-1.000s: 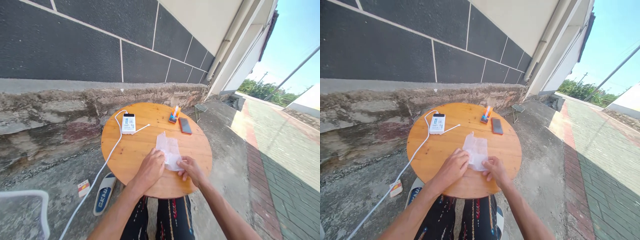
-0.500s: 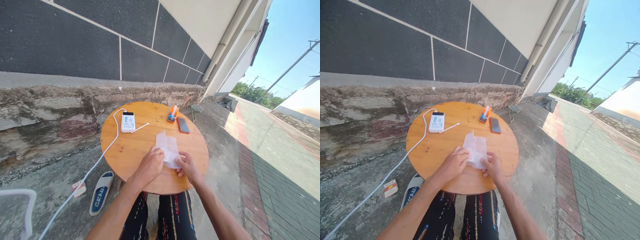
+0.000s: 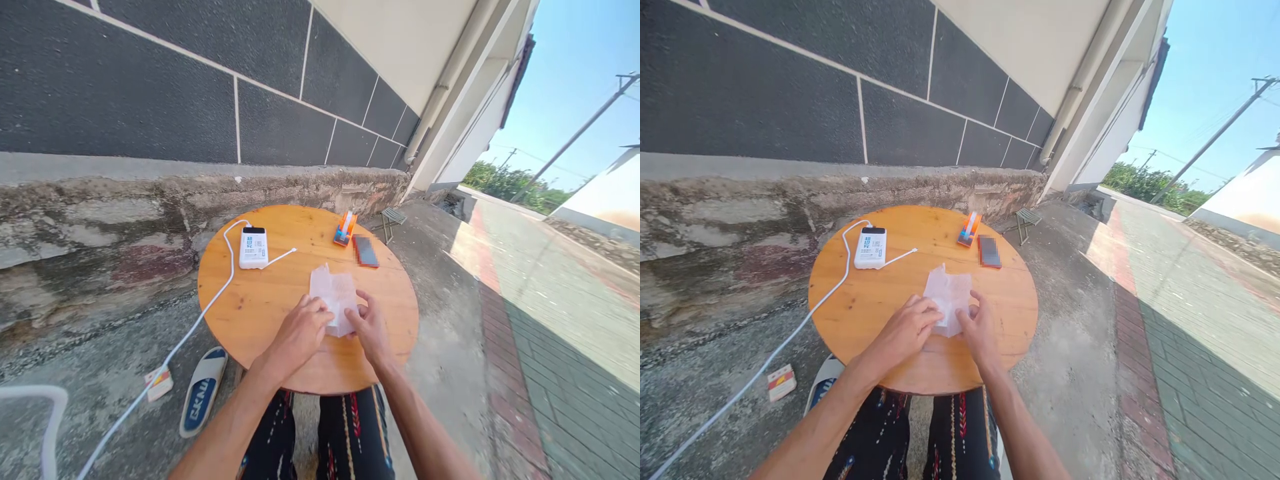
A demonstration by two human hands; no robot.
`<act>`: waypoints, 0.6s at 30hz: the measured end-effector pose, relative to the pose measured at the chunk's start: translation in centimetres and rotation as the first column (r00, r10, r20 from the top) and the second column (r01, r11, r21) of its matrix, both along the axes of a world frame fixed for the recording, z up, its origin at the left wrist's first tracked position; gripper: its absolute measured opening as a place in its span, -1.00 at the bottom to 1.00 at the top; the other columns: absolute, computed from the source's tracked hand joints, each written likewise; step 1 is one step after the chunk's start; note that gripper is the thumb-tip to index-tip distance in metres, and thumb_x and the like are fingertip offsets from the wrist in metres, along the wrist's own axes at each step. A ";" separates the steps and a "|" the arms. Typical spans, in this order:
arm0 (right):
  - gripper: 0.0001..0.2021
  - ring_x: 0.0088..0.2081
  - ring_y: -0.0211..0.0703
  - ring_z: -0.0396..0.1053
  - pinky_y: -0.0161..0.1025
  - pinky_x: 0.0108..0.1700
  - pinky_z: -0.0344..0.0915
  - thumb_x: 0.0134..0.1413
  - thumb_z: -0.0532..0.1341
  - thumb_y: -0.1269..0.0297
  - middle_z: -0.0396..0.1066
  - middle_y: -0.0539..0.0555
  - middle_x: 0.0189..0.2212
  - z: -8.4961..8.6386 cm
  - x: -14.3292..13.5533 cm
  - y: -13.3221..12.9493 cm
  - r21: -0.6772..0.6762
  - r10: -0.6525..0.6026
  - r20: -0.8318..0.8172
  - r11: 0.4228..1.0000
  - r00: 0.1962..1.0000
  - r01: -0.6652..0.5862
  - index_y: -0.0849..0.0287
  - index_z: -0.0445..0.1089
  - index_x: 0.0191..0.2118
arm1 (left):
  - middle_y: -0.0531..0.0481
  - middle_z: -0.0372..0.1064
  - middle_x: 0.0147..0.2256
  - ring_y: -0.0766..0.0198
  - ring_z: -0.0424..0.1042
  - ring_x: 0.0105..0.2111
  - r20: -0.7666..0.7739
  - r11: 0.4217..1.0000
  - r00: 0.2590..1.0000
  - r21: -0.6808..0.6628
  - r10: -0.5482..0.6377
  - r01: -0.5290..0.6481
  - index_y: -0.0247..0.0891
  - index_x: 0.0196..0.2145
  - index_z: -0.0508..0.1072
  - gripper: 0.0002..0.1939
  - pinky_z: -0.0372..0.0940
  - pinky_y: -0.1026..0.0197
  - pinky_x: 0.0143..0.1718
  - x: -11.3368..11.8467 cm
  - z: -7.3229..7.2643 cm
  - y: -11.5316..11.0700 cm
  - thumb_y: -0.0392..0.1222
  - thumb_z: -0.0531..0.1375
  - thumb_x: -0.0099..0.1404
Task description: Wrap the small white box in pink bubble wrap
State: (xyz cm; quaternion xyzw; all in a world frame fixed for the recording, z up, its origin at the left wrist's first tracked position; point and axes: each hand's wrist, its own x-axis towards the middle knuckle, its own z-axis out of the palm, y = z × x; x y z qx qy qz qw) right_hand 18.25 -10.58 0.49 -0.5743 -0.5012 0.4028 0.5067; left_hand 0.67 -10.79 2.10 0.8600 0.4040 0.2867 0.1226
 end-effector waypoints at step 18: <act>-0.48 -0.42 -0.19 0.35 -0.27 -0.39 0.28 0.17 0.12 0.19 0.39 0.05 -0.43 -0.2 -1.9 0.4 0.215 0.105 0.323 0.960 0.941 -0.182 0.34 0.12 0.19 | 0.02 0.40 -0.26 0.20 0.29 -0.18 0.227 0.998 0.974 -0.061 0.011 0.003 -0.22 -0.27 0.38 -0.78 0.24 0.16 -0.14 -0.3 -1.0 0.3 -0.47 0.08 0.17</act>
